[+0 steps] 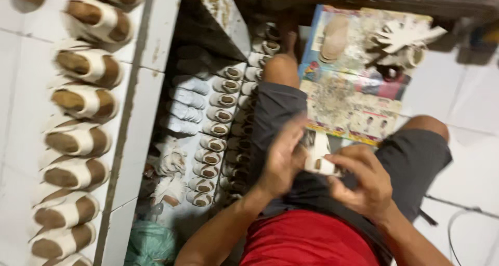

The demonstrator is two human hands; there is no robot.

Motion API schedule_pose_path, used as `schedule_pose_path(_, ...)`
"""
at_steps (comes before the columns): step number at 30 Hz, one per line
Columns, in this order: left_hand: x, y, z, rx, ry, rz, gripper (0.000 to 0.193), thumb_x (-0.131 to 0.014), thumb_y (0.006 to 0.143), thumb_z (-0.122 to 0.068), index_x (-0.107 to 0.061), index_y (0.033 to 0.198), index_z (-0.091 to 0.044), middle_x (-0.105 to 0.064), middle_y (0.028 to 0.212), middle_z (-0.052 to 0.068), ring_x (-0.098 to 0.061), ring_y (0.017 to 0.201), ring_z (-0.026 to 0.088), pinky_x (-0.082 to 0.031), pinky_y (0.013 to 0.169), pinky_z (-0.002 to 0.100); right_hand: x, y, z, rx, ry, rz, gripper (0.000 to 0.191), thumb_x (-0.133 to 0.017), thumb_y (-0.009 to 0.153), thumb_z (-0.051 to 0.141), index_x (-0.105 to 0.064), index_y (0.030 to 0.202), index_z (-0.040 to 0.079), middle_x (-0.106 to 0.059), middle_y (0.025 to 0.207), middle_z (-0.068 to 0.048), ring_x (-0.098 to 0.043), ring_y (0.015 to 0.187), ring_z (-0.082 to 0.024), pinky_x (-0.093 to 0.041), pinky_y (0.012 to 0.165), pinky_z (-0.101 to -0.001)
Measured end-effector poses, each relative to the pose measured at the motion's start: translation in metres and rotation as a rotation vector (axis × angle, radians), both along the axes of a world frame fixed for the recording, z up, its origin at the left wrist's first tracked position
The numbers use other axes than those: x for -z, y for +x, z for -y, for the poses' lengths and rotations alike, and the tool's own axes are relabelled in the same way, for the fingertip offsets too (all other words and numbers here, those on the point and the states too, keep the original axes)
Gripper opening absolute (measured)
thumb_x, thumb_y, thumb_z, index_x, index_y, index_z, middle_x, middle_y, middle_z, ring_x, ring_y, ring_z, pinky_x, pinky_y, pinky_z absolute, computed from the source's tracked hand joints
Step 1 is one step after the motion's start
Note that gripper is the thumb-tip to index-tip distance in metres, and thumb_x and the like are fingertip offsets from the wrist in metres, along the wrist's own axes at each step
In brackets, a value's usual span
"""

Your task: The person assembles a slipper by wrapping a white strap around a brown shoe last, folding and tucking the strap ends to form the upper. They repeat this process for multiple slippers, placing each finished unit on a nearby shelf.

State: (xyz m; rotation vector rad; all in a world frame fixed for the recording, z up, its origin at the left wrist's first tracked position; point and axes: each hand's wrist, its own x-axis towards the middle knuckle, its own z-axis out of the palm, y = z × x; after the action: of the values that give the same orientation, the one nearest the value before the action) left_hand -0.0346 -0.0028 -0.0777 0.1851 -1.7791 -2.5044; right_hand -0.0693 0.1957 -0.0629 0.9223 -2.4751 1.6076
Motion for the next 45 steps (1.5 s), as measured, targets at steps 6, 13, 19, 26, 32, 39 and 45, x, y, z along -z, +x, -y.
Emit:
schedule_pose_path(6,-0.031,-0.046,-0.001,0.124,0.894,0.17,0.071,-0.035,0.112,-0.058,-0.039,0.157,-0.004,-0.052,0.148,0.02,-0.057,0.13,0.038,-0.052,0.106,0.051,-0.02,-0.019,0.011,-0.147,-0.067,-0.565,0.035,-0.084,0.082,0.008,-0.07,0.115,0.008,-0.064,0.114,-0.016,-0.065,0.107,-0.032,-0.055,0.099,-0.0495)
schedule_pose_path(13,-0.028,-0.058,-0.005,0.091,0.858,0.108,0.063,-0.039,0.112,-0.053,-0.045,0.154,-0.007,-0.055,0.147,0.015,-0.057,0.133,0.033,-0.053,0.106,0.051,0.022,0.015,-0.002,0.194,-0.092,0.095,0.046,-0.079,0.082,0.002,-0.065,0.126,0.002,-0.067,0.111,-0.015,-0.068,0.101,-0.023,-0.055,0.087,-0.0303)
schedule_pose_path(19,-0.015,-0.058,-0.012,0.044,0.834,0.173,0.06,-0.046,0.109,-0.05,-0.048,0.15,-0.006,-0.059,0.14,0.017,-0.059,0.128,0.032,-0.054,0.102,0.051,0.069,0.03,-0.015,0.285,-0.413,0.594,0.034,-0.068,0.095,-0.004,-0.062,0.128,-0.002,-0.068,0.103,-0.008,-0.066,0.094,-0.014,-0.055,0.084,-0.0284)
schedule_pose_path(26,-0.011,-0.054,-0.017,-0.115,0.652,0.075,0.056,-0.062,0.103,-0.031,-0.04,0.15,-0.01,-0.058,0.133,0.014,-0.061,0.12,0.03,-0.055,0.098,0.048,0.075,0.026,-0.008,-0.02,-0.617,0.918,0.034,-0.058,0.105,0.021,-0.062,0.126,-0.005,-0.073,0.099,-0.015,-0.072,0.087,-0.021,-0.059,0.079,-0.0364)
schedule_pose_path(32,-0.019,-0.024,-0.023,-0.053,0.201,-0.142,0.062,-0.073,0.099,-0.027,-0.037,0.147,-0.011,-0.052,0.138,0.009,-0.06,0.126,0.024,-0.055,0.103,0.039,0.071,0.009,-0.001,0.058,-0.939,1.244,0.046,-0.055,0.1,0.025,-0.052,0.14,0.001,-0.067,0.121,-0.014,-0.068,0.099,-0.025,-0.056,0.086,-0.0427)
schedule_pose_path(39,-0.041,0.009,0.03,0.311,-0.855,-0.17,0.091,-0.076,0.089,-0.058,-0.039,0.157,-0.012,-0.052,0.143,0.022,-0.057,0.134,0.039,-0.053,0.109,0.047,0.086,-0.02,-0.017,0.162,-0.601,1.14,0.043,-0.064,0.096,0.009,-0.058,0.136,-0.008,-0.066,0.114,-0.017,-0.06,0.088,-0.022,-0.049,0.074,-0.0371)
schedule_pose_path(45,-0.072,0.048,0.022,0.23,-0.898,0.145,0.096,-0.075,0.084,-0.043,-0.031,0.164,-0.014,-0.054,0.138,0.023,-0.061,0.124,0.043,-0.054,0.098,0.05,0.075,-0.031,0.014,-0.113,-0.359,0.802,0.032,-0.063,0.096,-0.005,-0.063,0.126,-0.016,-0.068,0.105,-0.021,-0.065,0.084,-0.024,-0.051,0.076,-0.0364)
